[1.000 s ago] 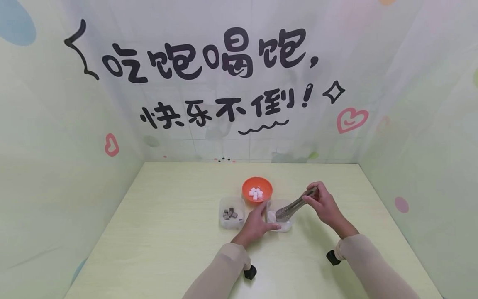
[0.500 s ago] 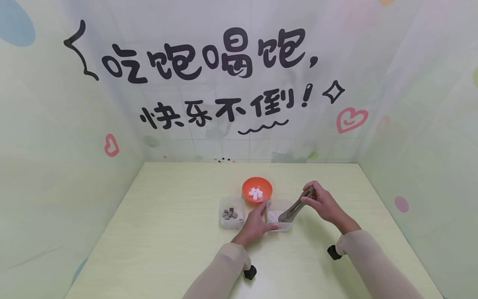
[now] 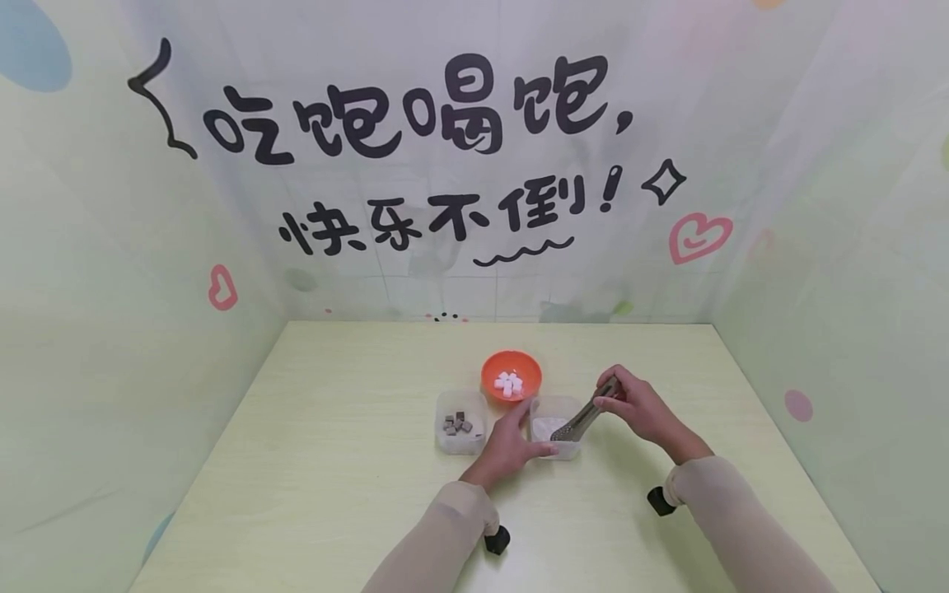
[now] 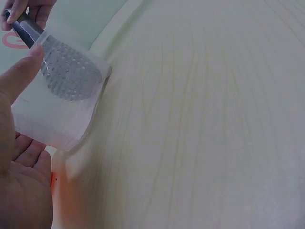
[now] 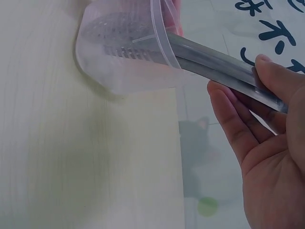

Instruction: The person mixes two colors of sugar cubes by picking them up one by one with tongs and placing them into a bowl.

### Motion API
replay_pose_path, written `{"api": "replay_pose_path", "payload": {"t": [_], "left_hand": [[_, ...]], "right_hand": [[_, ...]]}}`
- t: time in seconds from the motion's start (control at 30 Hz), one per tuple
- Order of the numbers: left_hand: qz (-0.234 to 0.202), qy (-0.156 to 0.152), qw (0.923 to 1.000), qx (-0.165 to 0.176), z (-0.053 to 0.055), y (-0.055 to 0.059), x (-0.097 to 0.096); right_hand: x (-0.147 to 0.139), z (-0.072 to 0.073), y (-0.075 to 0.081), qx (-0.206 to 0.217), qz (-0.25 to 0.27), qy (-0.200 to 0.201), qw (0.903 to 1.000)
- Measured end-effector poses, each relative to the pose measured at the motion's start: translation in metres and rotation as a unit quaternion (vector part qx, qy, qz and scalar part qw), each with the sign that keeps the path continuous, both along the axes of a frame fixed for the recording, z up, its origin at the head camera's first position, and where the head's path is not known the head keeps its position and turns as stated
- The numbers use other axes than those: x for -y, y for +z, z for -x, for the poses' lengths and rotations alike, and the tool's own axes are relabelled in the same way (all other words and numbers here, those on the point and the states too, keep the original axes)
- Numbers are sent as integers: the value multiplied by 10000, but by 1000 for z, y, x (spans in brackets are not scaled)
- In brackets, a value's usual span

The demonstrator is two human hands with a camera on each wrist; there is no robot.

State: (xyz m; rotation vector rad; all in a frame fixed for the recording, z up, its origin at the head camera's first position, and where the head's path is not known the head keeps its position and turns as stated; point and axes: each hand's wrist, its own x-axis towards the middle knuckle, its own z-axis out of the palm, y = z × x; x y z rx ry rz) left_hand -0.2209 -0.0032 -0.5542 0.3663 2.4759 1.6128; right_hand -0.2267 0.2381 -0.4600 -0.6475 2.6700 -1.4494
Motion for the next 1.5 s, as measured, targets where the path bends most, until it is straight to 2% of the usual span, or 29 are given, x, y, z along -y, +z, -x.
{"api": "replay_pose_path", "payload": {"t": [0.17, 0.37, 0.5, 0.73, 0.83, 1.03, 1.5], "left_hand": [[0, -15, 10000, -6, 0, 1, 0], [-14, -31, 10000, 1, 0, 3, -1], [8, -10, 10000, 24, 0, 3, -1], [-2, 8, 10000, 84, 0, 3, -1], [0, 10, 10000, 77, 0, 3, 0], [22, 16, 10000, 73, 1, 3, 0], [79, 29, 10000, 35, 0, 2, 0]], "right_hand": [[-6, 9, -17, 5, 98, -86, 9999], [-7, 10, -23, 60, 206, -250, 9995], [-4, 7, -18, 72, 171, -383, 9991], [6, -9, 11, -114, 274, -484, 9984], [7, -11, 15, -137, 255, -614, 9977], [7, -10, 14, -125, 406, -809, 9958], [8, -10, 11, -202, 416, -832, 9955]]}}
